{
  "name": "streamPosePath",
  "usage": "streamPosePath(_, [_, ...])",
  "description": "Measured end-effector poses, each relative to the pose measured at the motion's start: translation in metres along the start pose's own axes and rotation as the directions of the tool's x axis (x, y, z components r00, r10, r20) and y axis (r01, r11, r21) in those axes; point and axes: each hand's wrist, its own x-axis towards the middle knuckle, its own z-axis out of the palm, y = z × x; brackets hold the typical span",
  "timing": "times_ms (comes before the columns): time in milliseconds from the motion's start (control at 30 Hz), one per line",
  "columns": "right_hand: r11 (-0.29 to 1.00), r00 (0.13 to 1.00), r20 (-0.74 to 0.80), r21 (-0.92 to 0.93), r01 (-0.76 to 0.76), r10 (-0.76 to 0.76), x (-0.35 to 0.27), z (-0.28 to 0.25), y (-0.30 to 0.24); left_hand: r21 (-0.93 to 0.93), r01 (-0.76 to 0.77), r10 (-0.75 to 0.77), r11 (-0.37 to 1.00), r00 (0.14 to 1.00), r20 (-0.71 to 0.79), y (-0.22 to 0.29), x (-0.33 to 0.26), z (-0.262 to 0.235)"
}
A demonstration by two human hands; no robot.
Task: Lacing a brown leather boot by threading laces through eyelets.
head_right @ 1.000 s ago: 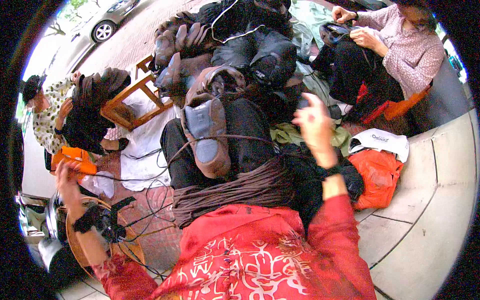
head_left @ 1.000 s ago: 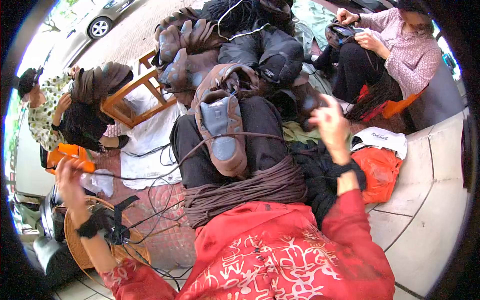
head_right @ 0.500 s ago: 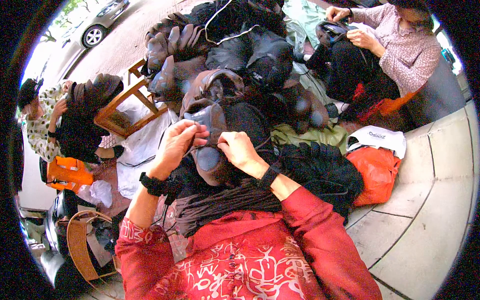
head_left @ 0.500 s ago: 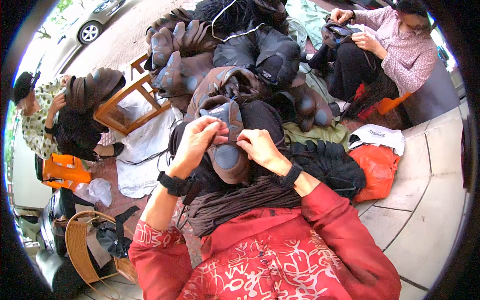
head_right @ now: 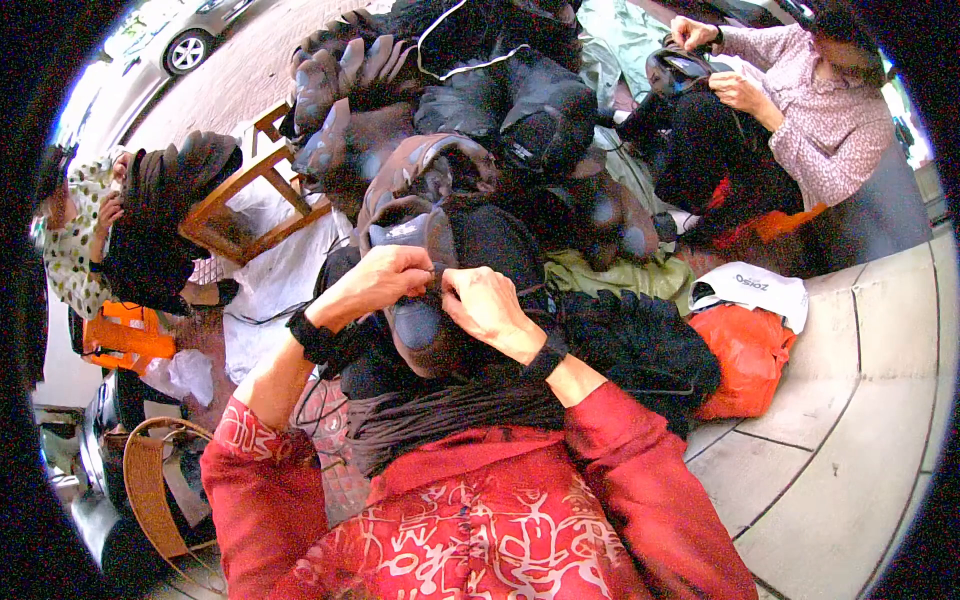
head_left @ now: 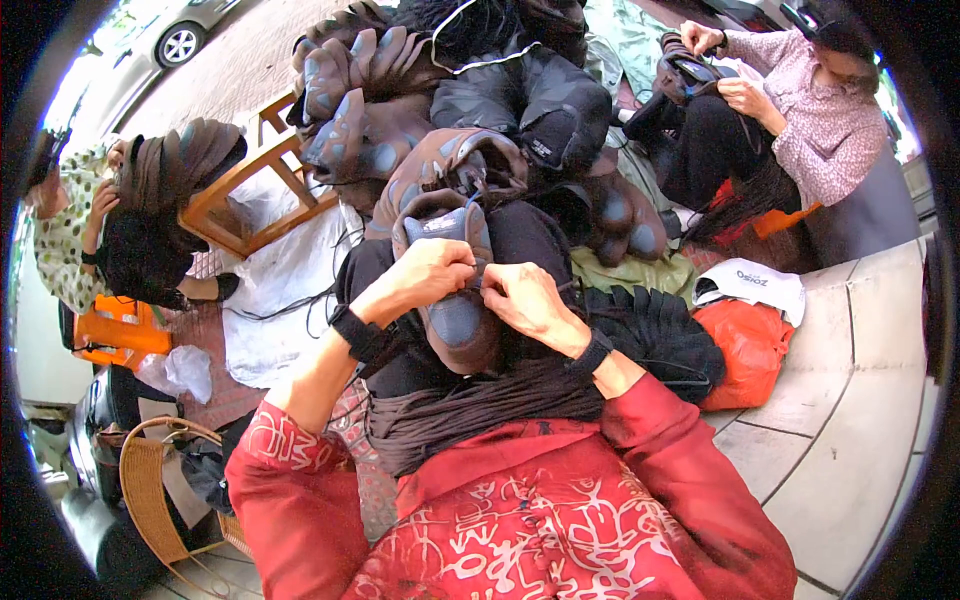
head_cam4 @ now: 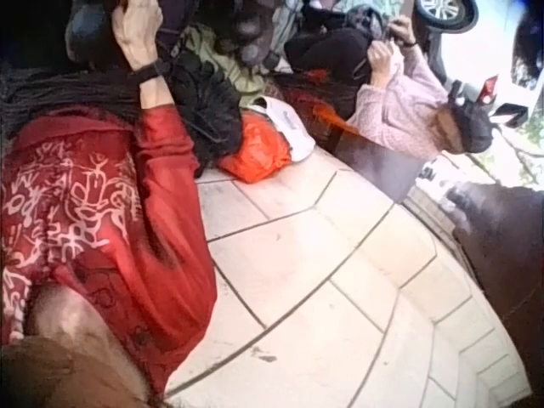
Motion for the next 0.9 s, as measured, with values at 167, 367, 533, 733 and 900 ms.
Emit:
streamPosePath(167, [0.987,0.994,-0.04,-0.131,0.092,-0.098,0.0,0.005,-0.005,-0.052,-0.061,0.062,0.997,0.998,0.02,-0.011,0.0,0.003])
streamPosePath(367, [0.869,0.919,0.279,0.335,-0.365,0.279,0.009,-0.001,0.005,-0.399,-0.015,0.053,0.917,0.995,0.085,-0.023,-0.001,0.007])
streamPosePath(533, [0.98,0.98,0.135,0.111,-0.165,0.149,0.009,0.005,0.012,-0.278,-0.01,0.037,0.961,0.995,0.092,-0.018,0.0,0.007])
streamPosePath(733, [0.913,0.944,0.248,0.291,-0.287,0.218,0.009,-0.003,0.008,-0.41,-0.008,0.045,0.912,0.996,0.081,-0.018,-0.004,0.006])
streamPosePath(900, [0.974,0.976,0.182,0.167,-0.152,0.121,0.007,0.0,0.01,-0.398,0.055,-0.015,0.916,0.995,0.102,-0.018,-0.001,0.005])
